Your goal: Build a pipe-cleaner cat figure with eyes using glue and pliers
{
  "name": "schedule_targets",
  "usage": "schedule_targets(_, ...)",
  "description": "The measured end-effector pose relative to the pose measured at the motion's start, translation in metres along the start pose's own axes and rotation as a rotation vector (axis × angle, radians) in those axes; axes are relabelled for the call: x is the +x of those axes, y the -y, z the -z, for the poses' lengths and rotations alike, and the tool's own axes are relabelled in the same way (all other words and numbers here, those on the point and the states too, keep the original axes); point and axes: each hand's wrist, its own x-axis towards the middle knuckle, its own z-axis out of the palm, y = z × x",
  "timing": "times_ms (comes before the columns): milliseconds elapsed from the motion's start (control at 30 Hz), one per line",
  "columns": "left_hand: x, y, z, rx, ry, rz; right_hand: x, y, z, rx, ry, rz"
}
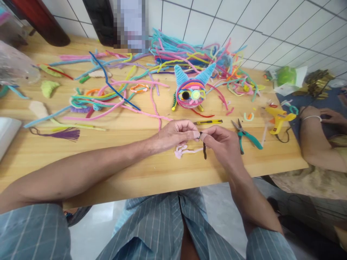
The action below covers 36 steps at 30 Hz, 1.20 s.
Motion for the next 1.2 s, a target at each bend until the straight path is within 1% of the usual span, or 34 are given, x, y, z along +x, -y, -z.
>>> schedule_targets(133,0.001,-0.002,-0.001,0.012,-0.012,0.022,0.002,-0.001,0.003,0.000,0.025,-0.010)
schedule_targets(233,0.002,-0.005,-0.002,-0.005,-0.049,0.032,0.006,-0.001,0.006,0.025,0.066,-0.026)
schedule_targets(500,0.004,-0.004,-0.003,-0.154,-0.122,0.052,0.010,-0.002,0.010,0.091,0.094,-0.069)
schedule_targets(600,0.004,-0.002,-0.004,-0.187,-0.136,0.053,0.009,-0.002,0.007,0.096,0.076,-0.079)
schedule_targets(700,0.003,0.000,-0.006,-0.191,-0.146,0.031,0.008,-0.003,0.002,0.102,0.025,-0.079)
schedule_targets(800,0.003,0.000,-0.006,-0.165,-0.134,0.012,0.007,-0.003,-0.001,0.102,-0.017,-0.077)
schedule_targets(1033,0.006,0.000,0.000,-0.013,-0.046,-0.002,0.005,-0.005,0.003,-0.013,-0.005,-0.052)
schedule_targets(1200,0.004,0.002,-0.001,0.108,-0.074,-0.048,0.003,-0.009,0.003,-0.081,-0.013,-0.032)
